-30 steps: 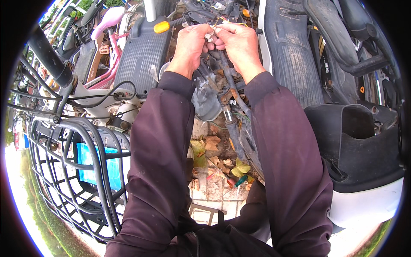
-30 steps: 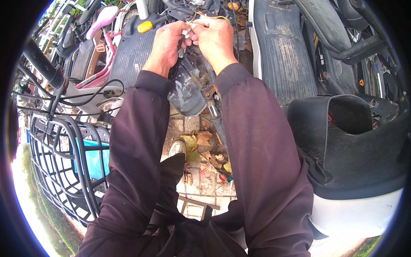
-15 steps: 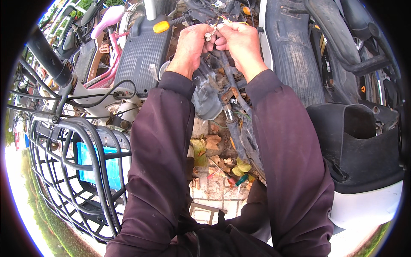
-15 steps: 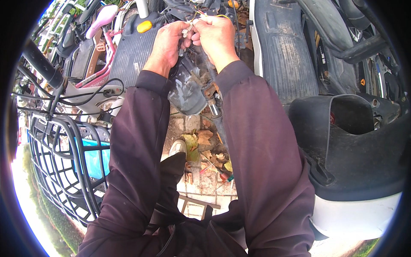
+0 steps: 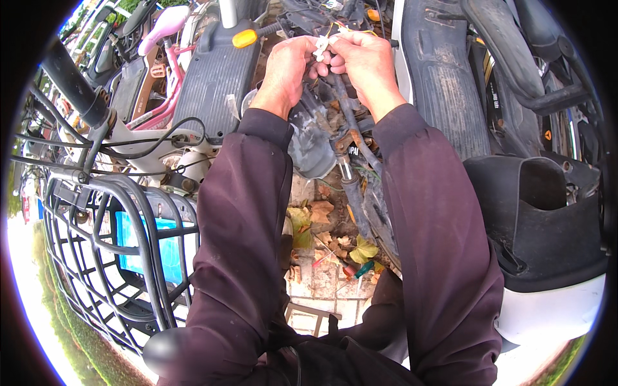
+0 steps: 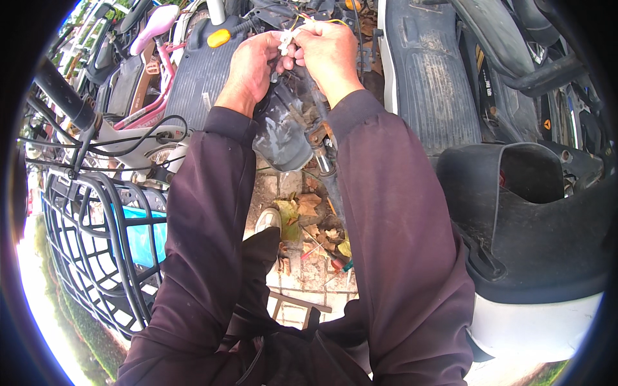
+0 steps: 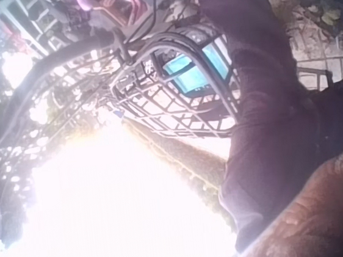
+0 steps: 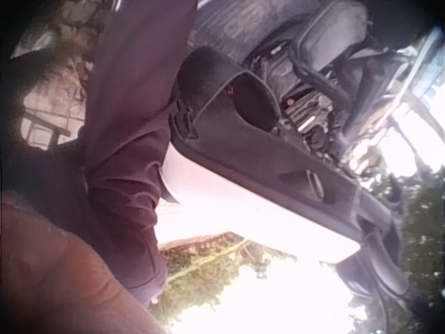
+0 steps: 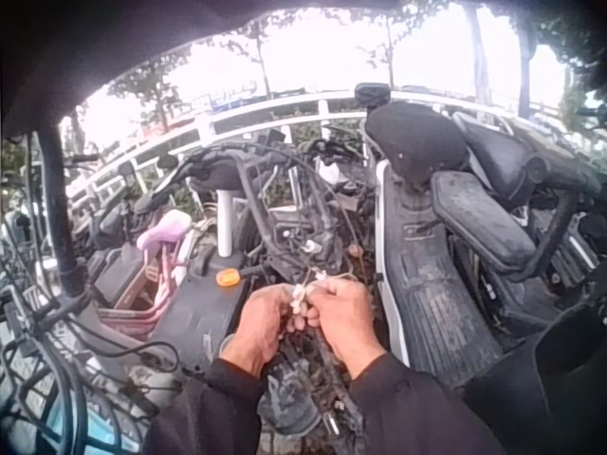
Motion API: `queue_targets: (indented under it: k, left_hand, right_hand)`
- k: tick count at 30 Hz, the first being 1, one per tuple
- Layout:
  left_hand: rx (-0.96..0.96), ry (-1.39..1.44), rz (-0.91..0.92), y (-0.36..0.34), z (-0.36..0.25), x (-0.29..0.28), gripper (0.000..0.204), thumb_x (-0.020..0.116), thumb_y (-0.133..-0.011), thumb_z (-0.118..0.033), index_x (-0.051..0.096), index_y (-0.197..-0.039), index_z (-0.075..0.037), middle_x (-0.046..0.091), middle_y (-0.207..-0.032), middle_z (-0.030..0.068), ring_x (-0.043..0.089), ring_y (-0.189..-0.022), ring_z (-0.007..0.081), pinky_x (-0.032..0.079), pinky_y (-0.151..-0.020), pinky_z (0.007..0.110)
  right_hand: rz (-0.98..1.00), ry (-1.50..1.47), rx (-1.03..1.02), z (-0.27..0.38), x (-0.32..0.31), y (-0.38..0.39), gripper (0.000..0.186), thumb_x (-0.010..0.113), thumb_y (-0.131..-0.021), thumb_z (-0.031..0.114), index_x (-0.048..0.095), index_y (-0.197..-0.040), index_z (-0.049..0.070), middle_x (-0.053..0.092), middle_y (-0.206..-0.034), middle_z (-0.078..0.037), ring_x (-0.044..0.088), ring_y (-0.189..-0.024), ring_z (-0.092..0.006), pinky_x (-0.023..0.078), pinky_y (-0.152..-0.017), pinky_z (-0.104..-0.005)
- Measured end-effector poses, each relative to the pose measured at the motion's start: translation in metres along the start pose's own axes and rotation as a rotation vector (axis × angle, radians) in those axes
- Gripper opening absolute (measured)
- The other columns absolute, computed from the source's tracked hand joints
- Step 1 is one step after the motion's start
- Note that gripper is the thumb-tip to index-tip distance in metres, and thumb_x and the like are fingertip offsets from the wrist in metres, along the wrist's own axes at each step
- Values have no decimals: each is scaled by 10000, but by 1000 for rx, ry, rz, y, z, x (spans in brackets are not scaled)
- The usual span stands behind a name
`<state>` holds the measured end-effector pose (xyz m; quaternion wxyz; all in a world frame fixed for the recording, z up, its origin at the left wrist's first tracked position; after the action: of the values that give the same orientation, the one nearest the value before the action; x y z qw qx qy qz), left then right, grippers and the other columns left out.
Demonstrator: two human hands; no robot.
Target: The person works on a motorcycle's headlight wiring, stripping and twisting wires, then connecting a white plastic connector. They remove the headlight assembly, inspect it, and reattach the wiring.
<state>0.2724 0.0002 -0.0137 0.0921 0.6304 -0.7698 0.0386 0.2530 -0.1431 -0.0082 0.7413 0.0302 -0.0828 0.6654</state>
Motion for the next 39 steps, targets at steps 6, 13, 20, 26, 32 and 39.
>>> queue_targets:
  k: [6,13,20,26,32,39]
  left_hand:
    - [4,17,13,-1,2,-1,274,495,-939,-109,707,-1027,40,719,-850,96,655,-688,184,450,-639,296]
    - [-12,-4,31,2,3,0,312,450,-1006,-151,686,-1071,43,735,-910,107,677,-760,191,477,-681,292]
    - [-76,94,-67,8,3,1,333,455,-1018,-163,652,-1108,91,735,-937,168,702,-778,235,544,-723,315]
    - [-50,-49,-200,23,-2,-5,294,518,-1003,-158,666,-1093,79,739,-926,169,711,-734,234,559,-709,311]
    - [55,-68,-82,26,2,0,128,638,-952,-79,717,-996,11,741,-844,78,673,-687,130,519,-651,262]
    - [95,-44,-123,25,3,-1,97,659,-933,-87,720,-951,-13,713,-794,36,615,-639,87,469,-600,235]
  right_hand:
    - [-21,32,-34,1,-1,0,160,693,-984,110,754,-1044,-25,723,-859,-34,628,-709,-78,529,-645,-247]
    - [-45,40,-53,-2,-3,-1,151,692,-977,89,746,-1041,-37,716,-855,-37,621,-713,-80,532,-643,-255]
    - [-53,-53,-9,-4,-2,-1,127,677,-975,70,734,-1008,-38,705,-856,-40,622,-707,-87,536,-638,-262]
    - [-71,23,-4,0,-2,1,112,679,-975,79,727,-979,-22,701,-853,-37,629,-699,-96,539,-634,-265]
    - [-46,-20,58,-4,-2,0,124,673,-995,108,708,-992,-10,700,-846,-37,639,-692,-95,546,-636,-255]
    - [86,-52,73,-6,4,-1,195,643,-1030,186,725,-1060,12,710,-885,-33,647,-716,-92,553,-659,-250]
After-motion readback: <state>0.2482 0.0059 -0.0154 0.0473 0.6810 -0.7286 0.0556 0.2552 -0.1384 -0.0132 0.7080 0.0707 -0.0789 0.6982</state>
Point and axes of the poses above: each hand's wrist, its own y-axis away from the middle knuckle, its own x-axis out of the palm, z = x × y, the point moved 6 cm from there along -y, towards the middle knuckle
